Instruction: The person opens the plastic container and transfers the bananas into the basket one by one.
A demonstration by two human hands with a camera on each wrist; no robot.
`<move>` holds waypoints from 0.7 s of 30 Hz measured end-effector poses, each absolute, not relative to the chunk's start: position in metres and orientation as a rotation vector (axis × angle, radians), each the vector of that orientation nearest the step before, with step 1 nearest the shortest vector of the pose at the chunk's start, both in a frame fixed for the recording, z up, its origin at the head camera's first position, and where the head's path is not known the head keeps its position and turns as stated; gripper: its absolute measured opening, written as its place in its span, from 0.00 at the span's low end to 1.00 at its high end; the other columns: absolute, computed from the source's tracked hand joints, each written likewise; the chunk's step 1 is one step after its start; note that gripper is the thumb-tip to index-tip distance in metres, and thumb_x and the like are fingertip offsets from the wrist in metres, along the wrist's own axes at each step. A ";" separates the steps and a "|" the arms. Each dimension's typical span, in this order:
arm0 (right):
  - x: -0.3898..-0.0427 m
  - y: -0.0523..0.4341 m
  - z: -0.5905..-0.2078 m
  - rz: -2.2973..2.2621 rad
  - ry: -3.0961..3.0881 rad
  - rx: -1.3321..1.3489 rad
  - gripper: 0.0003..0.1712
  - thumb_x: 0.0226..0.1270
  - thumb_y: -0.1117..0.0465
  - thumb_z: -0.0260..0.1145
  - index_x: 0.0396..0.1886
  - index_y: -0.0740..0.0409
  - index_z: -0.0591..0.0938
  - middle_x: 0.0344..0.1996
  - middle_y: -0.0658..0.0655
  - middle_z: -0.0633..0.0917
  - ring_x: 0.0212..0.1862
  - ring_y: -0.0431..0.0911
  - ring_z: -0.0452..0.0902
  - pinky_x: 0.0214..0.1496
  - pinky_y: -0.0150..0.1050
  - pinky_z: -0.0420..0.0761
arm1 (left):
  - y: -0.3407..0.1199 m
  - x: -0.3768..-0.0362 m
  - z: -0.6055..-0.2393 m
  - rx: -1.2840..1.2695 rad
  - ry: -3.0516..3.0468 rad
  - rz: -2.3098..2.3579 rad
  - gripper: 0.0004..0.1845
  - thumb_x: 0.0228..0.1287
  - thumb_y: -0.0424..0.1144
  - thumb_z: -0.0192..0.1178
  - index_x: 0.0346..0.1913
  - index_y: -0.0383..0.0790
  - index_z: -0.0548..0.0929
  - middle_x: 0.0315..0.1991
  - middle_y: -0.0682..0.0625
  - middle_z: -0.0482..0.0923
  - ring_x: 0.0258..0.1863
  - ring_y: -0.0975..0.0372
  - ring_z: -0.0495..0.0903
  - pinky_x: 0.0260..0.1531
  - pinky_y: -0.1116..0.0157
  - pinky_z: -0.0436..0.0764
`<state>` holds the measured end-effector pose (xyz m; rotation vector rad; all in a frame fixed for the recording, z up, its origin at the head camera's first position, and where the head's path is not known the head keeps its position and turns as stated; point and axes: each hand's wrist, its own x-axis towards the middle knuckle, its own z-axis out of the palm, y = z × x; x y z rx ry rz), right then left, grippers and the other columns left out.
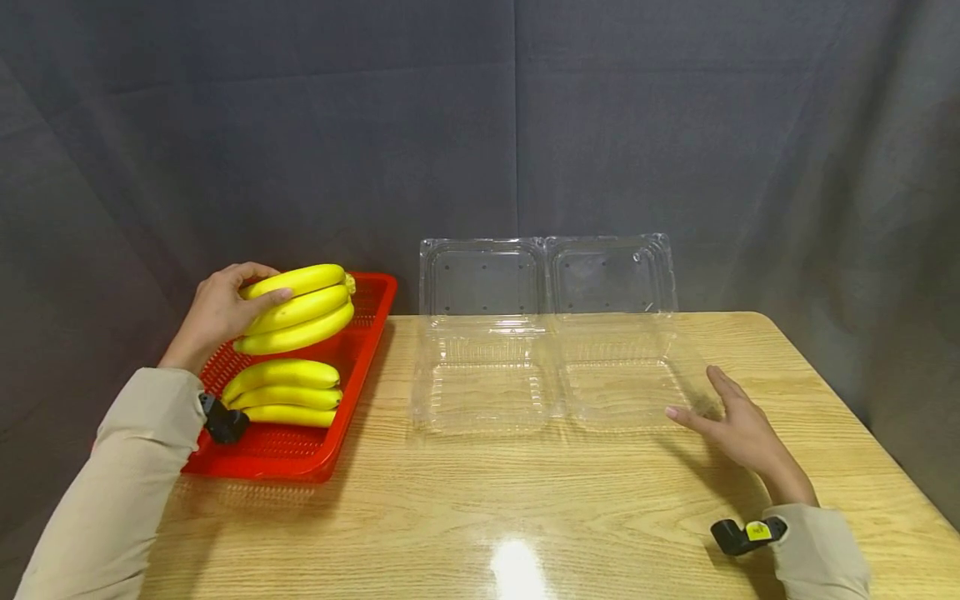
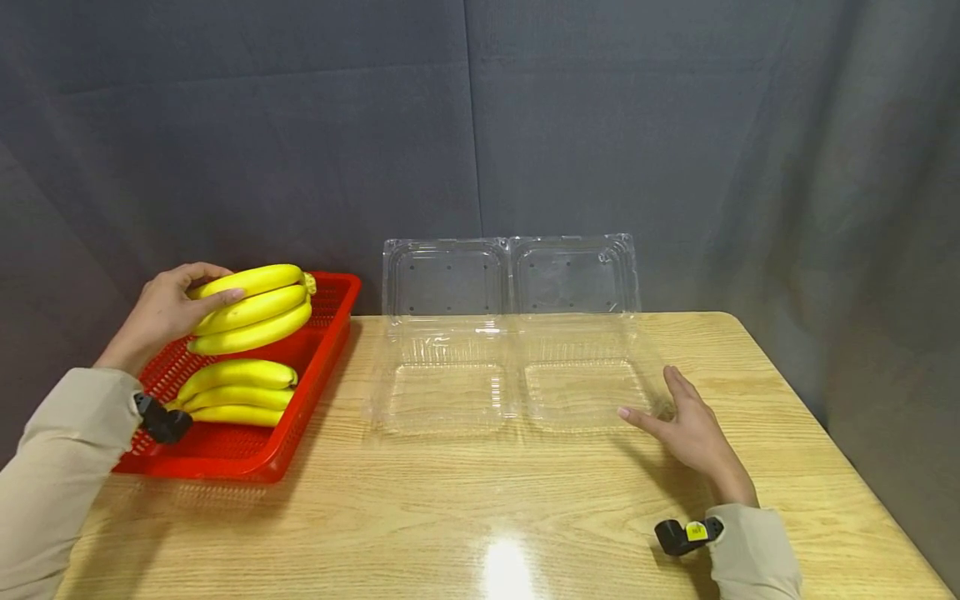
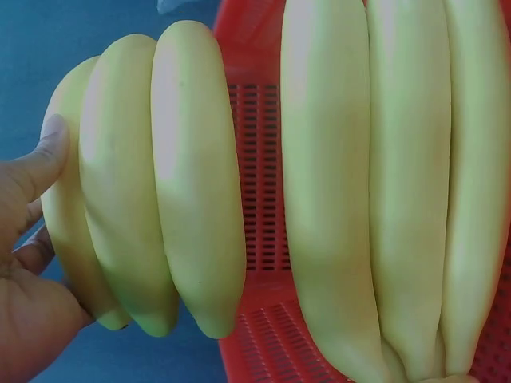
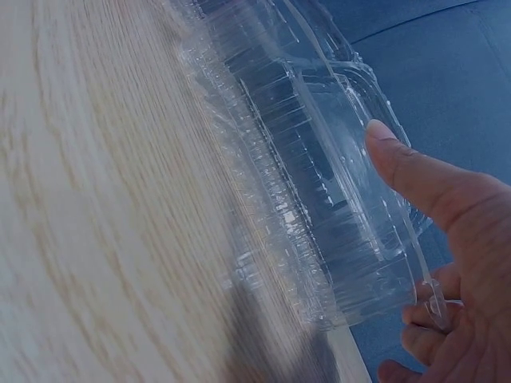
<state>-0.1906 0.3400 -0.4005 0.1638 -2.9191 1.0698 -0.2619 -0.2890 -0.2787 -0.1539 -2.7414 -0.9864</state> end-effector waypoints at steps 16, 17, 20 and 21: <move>-0.191 0.340 -0.402 1.069 -2.926 0.157 0.60 0.65 0.40 0.63 0.75 0.67 0.37 0.73 0.74 0.40 0.70 0.73 0.36 0.64 0.71 0.46 | -0.300 -0.277 -0.298 -0.079 -2.790 -1.043 0.30 0.67 0.50 0.59 0.63 0.30 0.71 0.59 0.32 0.68 0.51 0.42 0.66 0.52 0.48 0.69; -0.191 0.340 -0.401 1.070 -2.926 0.156 0.60 0.65 0.40 0.63 0.75 0.67 0.37 0.73 0.74 0.40 0.70 0.73 0.36 0.64 0.71 0.46 | -0.301 -0.277 -0.299 -0.080 -2.786 -1.044 0.30 0.67 0.50 0.59 0.62 0.30 0.71 0.59 0.32 0.68 0.51 0.42 0.66 0.52 0.48 0.69; -0.190 0.340 -0.401 1.071 -2.925 0.153 0.61 0.65 0.40 0.64 0.75 0.67 0.38 0.73 0.75 0.40 0.70 0.73 0.36 0.64 0.71 0.46 | -0.301 -0.279 -0.302 -0.082 -2.782 -1.045 0.30 0.68 0.50 0.59 0.62 0.30 0.72 0.59 0.31 0.69 0.52 0.41 0.66 0.52 0.47 0.69; -0.190 0.340 -0.401 1.071 -2.925 0.152 0.60 0.65 0.40 0.64 0.75 0.67 0.38 0.73 0.75 0.40 0.70 0.73 0.36 0.64 0.71 0.46 | -0.301 -0.280 -0.303 -0.082 -2.783 -1.048 0.29 0.68 0.50 0.59 0.62 0.30 0.72 0.59 0.31 0.69 0.52 0.41 0.66 0.53 0.47 0.69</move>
